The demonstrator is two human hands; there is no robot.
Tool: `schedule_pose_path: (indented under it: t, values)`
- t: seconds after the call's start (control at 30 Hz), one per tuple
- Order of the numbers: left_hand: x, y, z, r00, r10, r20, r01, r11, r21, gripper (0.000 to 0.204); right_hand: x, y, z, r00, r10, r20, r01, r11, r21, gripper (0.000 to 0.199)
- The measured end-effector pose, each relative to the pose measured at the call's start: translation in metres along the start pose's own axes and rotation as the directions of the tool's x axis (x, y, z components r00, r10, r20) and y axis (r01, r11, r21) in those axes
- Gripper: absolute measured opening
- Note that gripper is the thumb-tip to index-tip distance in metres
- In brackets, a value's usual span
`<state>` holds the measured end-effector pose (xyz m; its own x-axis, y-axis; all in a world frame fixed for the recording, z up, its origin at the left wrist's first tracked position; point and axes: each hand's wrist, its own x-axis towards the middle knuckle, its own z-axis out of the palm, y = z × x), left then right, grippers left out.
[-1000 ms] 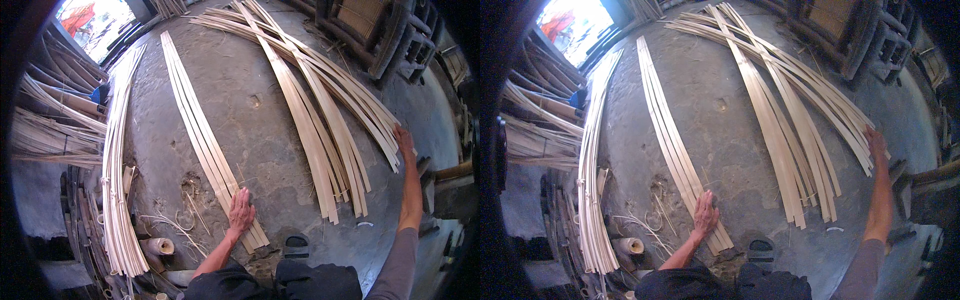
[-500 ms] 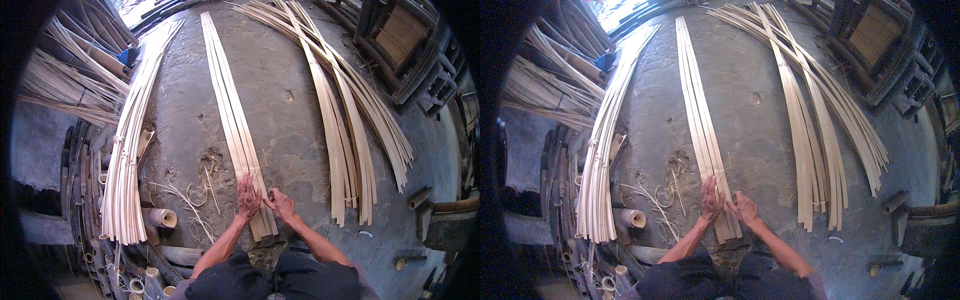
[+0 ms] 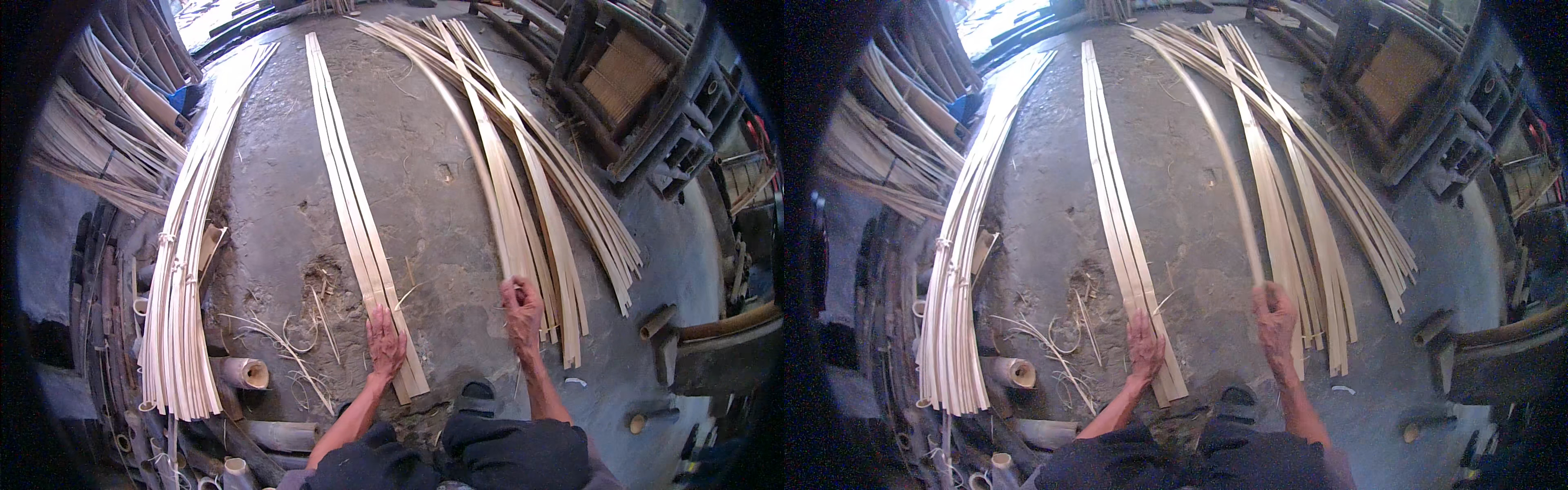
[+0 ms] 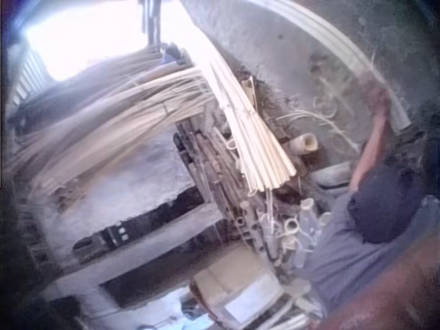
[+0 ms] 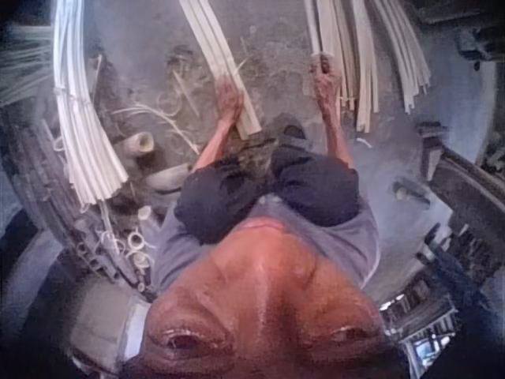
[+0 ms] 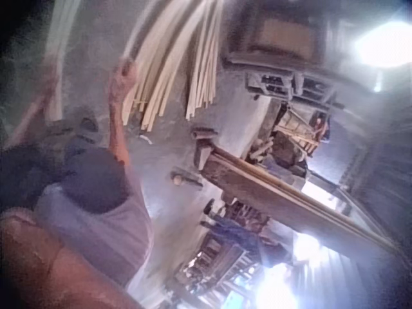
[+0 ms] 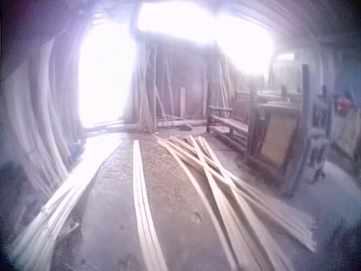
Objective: The person sits on the floor and repeatedly picks up, aligns, and stacks thin bamboo strips into neat piles. The person uses both hands to straighten and arrange the strips, occasionally moving them between piles.
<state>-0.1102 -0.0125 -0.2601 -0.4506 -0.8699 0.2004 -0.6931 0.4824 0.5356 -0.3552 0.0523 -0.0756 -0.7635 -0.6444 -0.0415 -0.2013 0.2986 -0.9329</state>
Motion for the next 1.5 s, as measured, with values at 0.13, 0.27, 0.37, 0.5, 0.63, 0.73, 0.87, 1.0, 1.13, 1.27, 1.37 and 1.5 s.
schedule_pose_path:
  t: [0.13,0.27,0.37,0.5,0.63,0.73,0.87,1.0,1.13,1.27,1.37,1.5]
  values:
    - [0.000,-0.001,-0.012,1.000,-0.024,0.000,0.024,0.999,-0.044,0.065,0.018,0.018,-0.021,0.987,-0.159,-0.029,0.153,0.976,-0.156,0.044]
    - [0.001,0.003,-0.010,1.000,-0.009,0.003,0.009,0.998,-0.057,0.066,0.030,0.051,-0.047,0.980,-0.173,-0.097,0.139,0.949,-0.282,0.044]
    - [-0.001,0.001,-0.010,0.999,-0.028,0.028,0.029,0.998,-0.052,0.066,0.036,0.054,-0.065,0.990,-0.029,-0.141,-0.017,0.948,-0.317,0.045]
    - [0.002,0.002,-0.006,1.000,-0.011,0.021,0.011,1.000,-0.017,0.066,0.040,0.069,-0.093,0.981,-0.071,-0.180,0.001,0.933,-0.361,0.044]
    - [0.003,0.001,-0.013,1.000,0.004,-0.010,-0.004,0.999,-0.037,0.067,0.050,0.114,-0.117,0.996,-0.005,-0.093,-0.036,0.898,-0.438,0.043]
    - [-0.005,-0.014,-0.009,1.000,-0.001,0.007,0.001,1.000,0.028,0.069,0.050,0.130,-0.120,0.998,0.030,-0.056,-0.054,0.854,-0.518,0.042]
    - [0.006,0.000,-0.018,1.000,-0.016,-0.004,0.015,0.993,-0.119,0.068,0.048,0.159,-0.120,0.815,-0.576,-0.072,0.149,0.326,-0.934,0.043]
    - [-0.001,0.003,-0.026,0.995,-0.080,-0.061,0.057,0.946,-0.318,0.072,0.021,0.155,-0.041,0.980,-0.160,0.120,0.196,0.890,-0.411,0.040]
    - [-0.012,0.008,-0.031,0.983,-0.136,-0.127,0.090,0.945,-0.315,0.072,-0.041,0.121,0.076,0.834,-0.226,0.503,0.393,0.884,-0.253,0.034]
    - [-0.014,0.016,-0.022,0.964,-0.237,-0.120,0.170,0.898,-0.406,0.072,-0.068,0.117,0.117,0.772,-0.140,0.620,0.428,0.835,-0.345,0.045]
    - [-0.016,0.017,-0.025,0.950,-0.292,-0.116,0.212,0.868,-0.448,0.071,-0.072,0.119,0.127,0.781,-0.165,0.602,0.433,0.838,-0.331,0.051]
    - [-0.021,0.010,-0.019,0.937,-0.329,-0.121,0.244,0.860,-0.449,0.072,-0.078,0.105,0.132,0.780,-0.090,0.619,0.418,0.812,-0.408,0.052]
